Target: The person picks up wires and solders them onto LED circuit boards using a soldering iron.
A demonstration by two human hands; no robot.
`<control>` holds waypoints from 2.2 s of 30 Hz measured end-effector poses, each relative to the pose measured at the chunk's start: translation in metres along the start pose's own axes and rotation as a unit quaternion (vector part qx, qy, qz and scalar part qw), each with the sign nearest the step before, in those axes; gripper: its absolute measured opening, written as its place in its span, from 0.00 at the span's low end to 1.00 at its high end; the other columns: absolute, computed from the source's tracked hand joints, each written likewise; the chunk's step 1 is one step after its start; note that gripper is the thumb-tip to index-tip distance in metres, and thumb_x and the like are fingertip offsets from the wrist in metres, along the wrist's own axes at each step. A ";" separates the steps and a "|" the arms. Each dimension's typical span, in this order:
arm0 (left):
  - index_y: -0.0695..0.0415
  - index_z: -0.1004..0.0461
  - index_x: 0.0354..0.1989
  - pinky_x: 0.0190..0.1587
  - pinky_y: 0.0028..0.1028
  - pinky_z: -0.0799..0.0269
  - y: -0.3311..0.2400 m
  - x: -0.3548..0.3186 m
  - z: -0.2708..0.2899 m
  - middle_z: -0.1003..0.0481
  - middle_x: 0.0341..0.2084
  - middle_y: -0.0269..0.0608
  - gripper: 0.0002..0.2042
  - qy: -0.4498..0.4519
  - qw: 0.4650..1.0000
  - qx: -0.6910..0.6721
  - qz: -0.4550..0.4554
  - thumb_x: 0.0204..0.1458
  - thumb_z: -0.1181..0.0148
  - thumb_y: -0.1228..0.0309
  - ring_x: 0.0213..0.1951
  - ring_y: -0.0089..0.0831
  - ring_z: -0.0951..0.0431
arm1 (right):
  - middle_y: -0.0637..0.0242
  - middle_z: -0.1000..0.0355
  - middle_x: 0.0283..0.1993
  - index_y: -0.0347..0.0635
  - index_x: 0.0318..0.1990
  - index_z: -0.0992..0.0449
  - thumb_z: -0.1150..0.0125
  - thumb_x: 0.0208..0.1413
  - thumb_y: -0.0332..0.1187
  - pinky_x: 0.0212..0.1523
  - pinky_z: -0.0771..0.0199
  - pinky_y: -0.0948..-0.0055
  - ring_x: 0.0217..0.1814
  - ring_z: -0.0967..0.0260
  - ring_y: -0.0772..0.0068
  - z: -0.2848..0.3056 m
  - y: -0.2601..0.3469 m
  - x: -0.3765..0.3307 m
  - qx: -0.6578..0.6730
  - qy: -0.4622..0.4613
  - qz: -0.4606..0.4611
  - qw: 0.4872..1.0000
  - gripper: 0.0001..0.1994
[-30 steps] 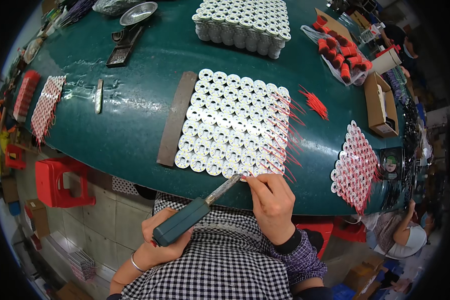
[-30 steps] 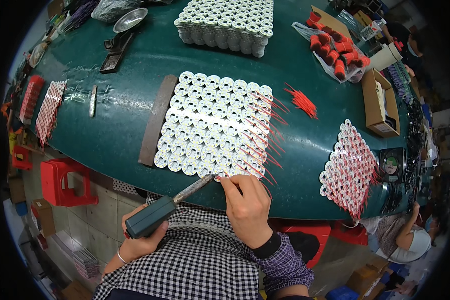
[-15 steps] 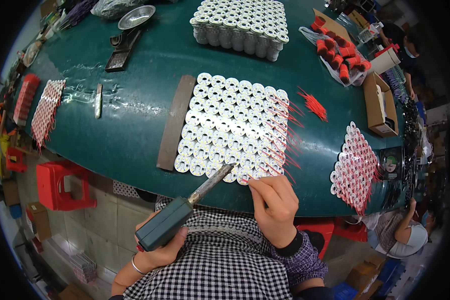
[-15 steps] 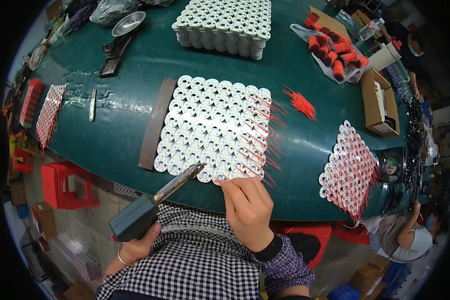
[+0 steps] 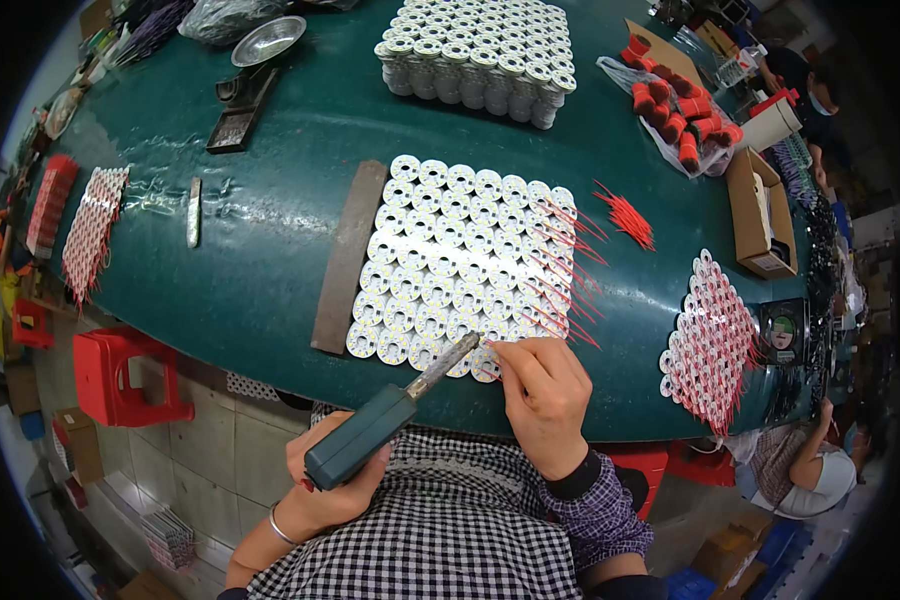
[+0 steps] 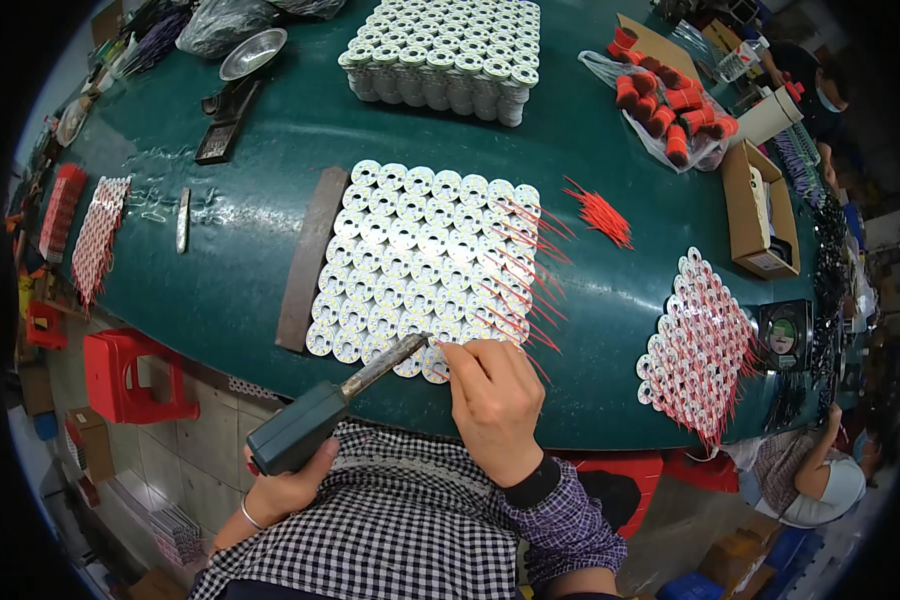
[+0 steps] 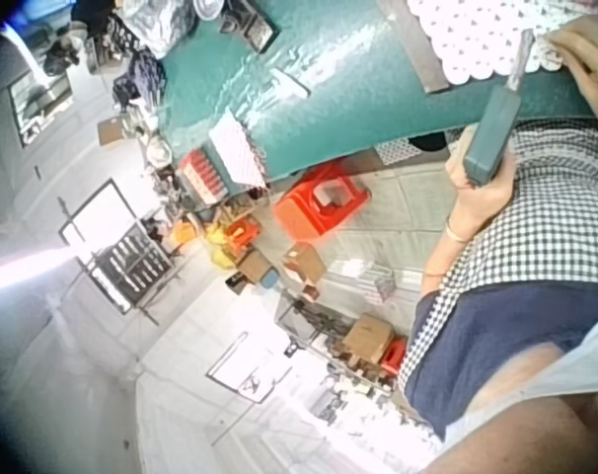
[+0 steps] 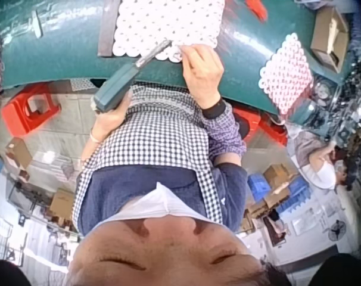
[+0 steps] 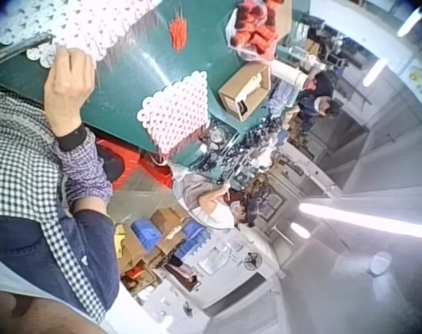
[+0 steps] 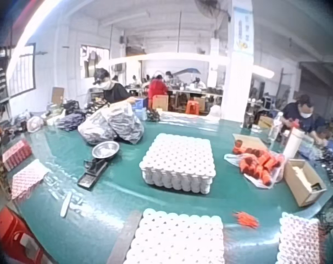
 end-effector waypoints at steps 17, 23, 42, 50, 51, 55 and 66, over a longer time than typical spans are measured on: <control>0.66 0.19 0.34 0.26 0.27 0.26 -0.007 0.014 0.000 0.21 0.29 0.46 0.09 0.006 0.996 0.050 -0.072 0.43 0.29 0.79 0.25 0.34 0.20 | 0.64 0.28 0.33 0.38 0.39 0.19 0.31 0.44 0.19 0.34 0.28 0.66 0.34 0.29 0.63 -0.001 -0.001 0.001 -0.017 0.008 -0.001 1.000 0.12; 0.66 0.19 0.35 0.27 0.28 0.25 0.005 -0.004 0.007 0.21 0.28 0.46 0.10 -0.024 0.995 0.060 -0.077 0.43 0.30 0.79 0.25 0.34 0.20 | 0.63 0.27 0.30 0.36 0.35 0.20 0.30 0.43 0.15 0.30 0.28 0.67 0.30 0.28 0.63 0.000 0.002 0.006 -0.012 -0.002 -0.001 1.000 0.11; 0.68 0.20 0.37 0.28 0.25 0.25 -0.003 0.012 -0.005 0.19 0.32 0.47 0.10 0.015 0.999 0.021 -0.020 0.45 0.30 0.80 0.27 0.31 0.19 | 0.64 0.28 0.33 0.38 0.37 0.19 0.31 0.43 0.19 0.34 0.29 0.66 0.33 0.29 0.63 0.004 -0.007 0.004 -0.021 -0.018 -0.021 0.999 0.11; 0.66 0.20 0.35 0.28 0.26 0.26 -0.010 0.022 -0.009 0.20 0.30 0.46 0.09 0.013 0.999 0.011 -0.040 0.45 0.30 0.80 0.27 0.32 0.19 | 0.65 0.29 0.33 0.38 0.37 0.20 0.31 0.44 0.19 0.34 0.29 0.66 0.33 0.29 0.63 0.004 -0.009 0.005 -0.028 -0.010 -0.018 0.999 0.11; 0.66 0.20 0.35 0.28 0.26 0.26 -0.011 0.022 -0.008 0.20 0.30 0.46 0.09 0.012 0.999 0.008 -0.041 0.45 0.30 0.80 0.27 0.32 0.19 | 0.65 0.29 0.33 0.38 0.37 0.20 0.31 0.44 0.19 0.34 0.29 0.66 0.33 0.29 0.63 0.004 -0.007 0.006 -0.031 -0.008 -0.016 0.999 0.11; 0.66 0.20 0.34 0.27 0.27 0.26 -0.012 0.026 -0.008 0.21 0.28 0.45 0.09 0.016 0.997 0.031 -0.065 0.44 0.30 0.80 0.25 0.32 0.20 | 0.65 0.29 0.33 0.38 0.37 0.20 0.31 0.44 0.19 0.34 0.30 0.66 0.33 0.29 0.64 0.004 -0.008 0.007 -0.038 -0.005 -0.018 0.999 0.11; 0.66 0.19 0.38 0.29 0.29 0.25 0.006 0.002 0.005 0.21 0.29 0.47 0.11 -0.031 0.999 0.027 -0.034 0.45 0.31 0.79 0.26 0.35 0.21 | 0.64 0.28 0.33 0.38 0.38 0.19 0.32 0.46 0.20 0.35 0.29 0.66 0.34 0.29 0.63 0.008 -0.003 0.008 -0.044 0.011 -0.028 0.999 0.10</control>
Point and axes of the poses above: each hand's wrist, its own x-axis towards the middle knuckle, its own z-axis out of the back of the hand, y = z × x, the point moved 4 cm from there along x, towards the middle knuckle
